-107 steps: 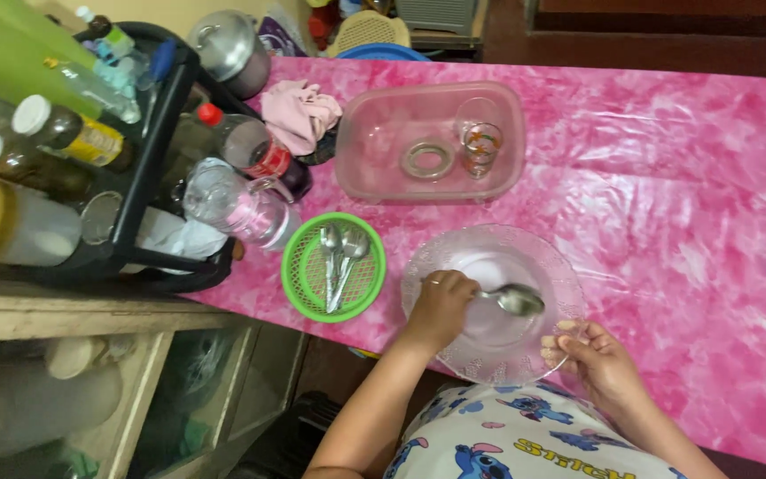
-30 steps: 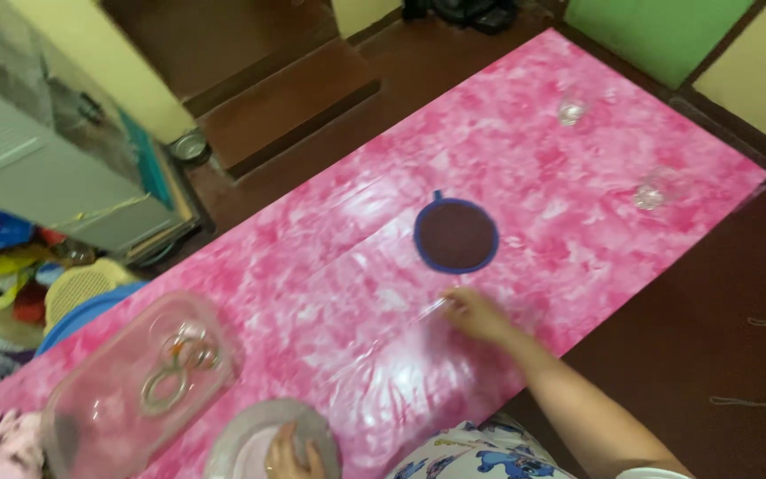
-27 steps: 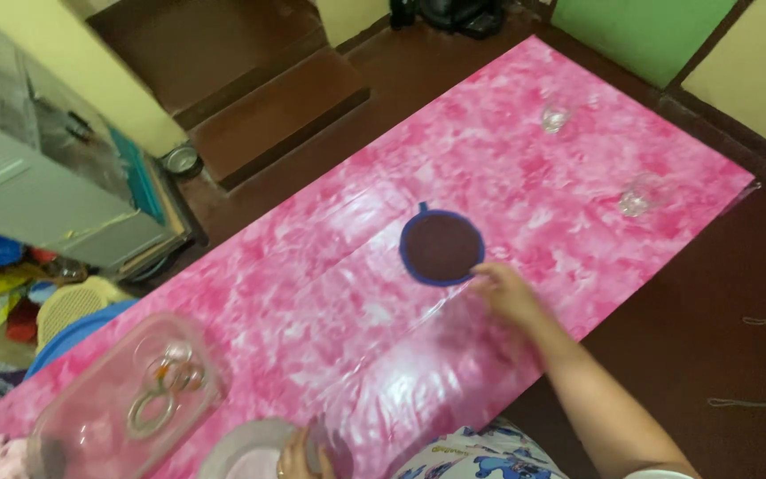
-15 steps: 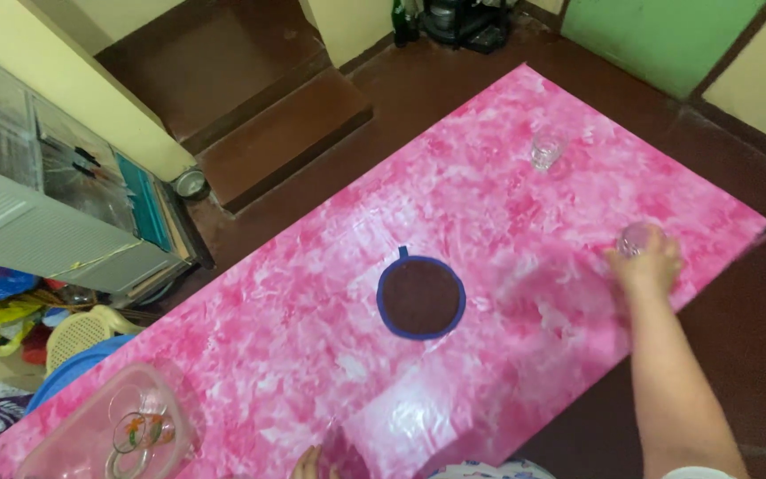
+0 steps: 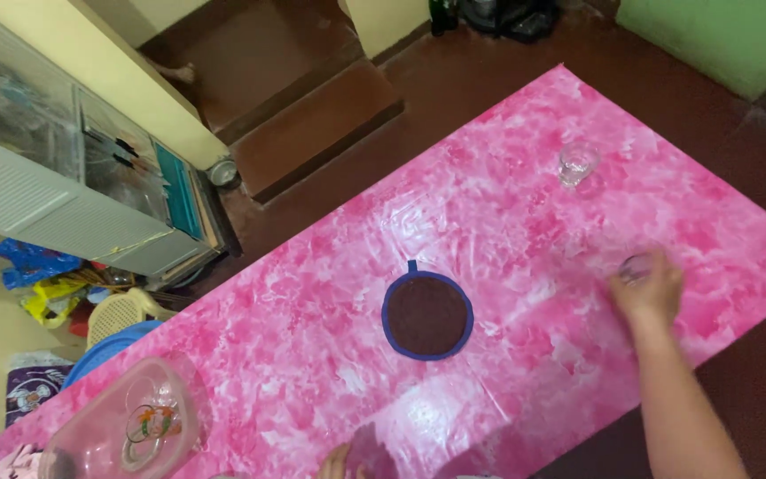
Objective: The person sets a dining table by placing plates, forks, spoons, and glasses at multiple place settings. They move items from a green basket and a plastic tray onto a pink tablecloth, arranging each place setting one at a time.
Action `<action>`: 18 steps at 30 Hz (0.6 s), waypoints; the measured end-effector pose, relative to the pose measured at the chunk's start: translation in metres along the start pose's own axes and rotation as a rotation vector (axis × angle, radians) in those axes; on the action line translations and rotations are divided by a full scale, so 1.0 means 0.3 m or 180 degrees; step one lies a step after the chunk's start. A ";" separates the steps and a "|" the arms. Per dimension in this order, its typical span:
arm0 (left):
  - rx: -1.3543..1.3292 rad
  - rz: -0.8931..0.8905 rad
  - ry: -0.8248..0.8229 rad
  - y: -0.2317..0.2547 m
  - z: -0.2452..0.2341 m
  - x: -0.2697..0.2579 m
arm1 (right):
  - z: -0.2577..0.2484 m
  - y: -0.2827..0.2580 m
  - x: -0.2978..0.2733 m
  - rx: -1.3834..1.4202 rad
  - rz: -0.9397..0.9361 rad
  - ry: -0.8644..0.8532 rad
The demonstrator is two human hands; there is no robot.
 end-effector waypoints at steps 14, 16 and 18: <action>-0.0662 -0.0600 -0.3047 0.493 0.006 0.177 | 0.177 -0.486 -0.740 0.2466 -0.2981 -0.3419; -0.0791 -0.0536 -0.2935 0.472 0.022 0.140 | 0.129 -0.529 -0.807 0.2157 -0.3126 -0.3733; -0.0906 -0.0477 -0.2832 0.476 0.008 0.122 | 0.095 -0.559 -0.863 0.1844 -0.3256 -0.4049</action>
Point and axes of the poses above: each hand's wrist, its own x-axis towards the middle knuckle, its own z-axis out of the palm, y = z × x, the point moved 1 cm from there along x, towards the middle knuckle, and after that the axes turned 12 degrees about -z, right-handed, at the moved point
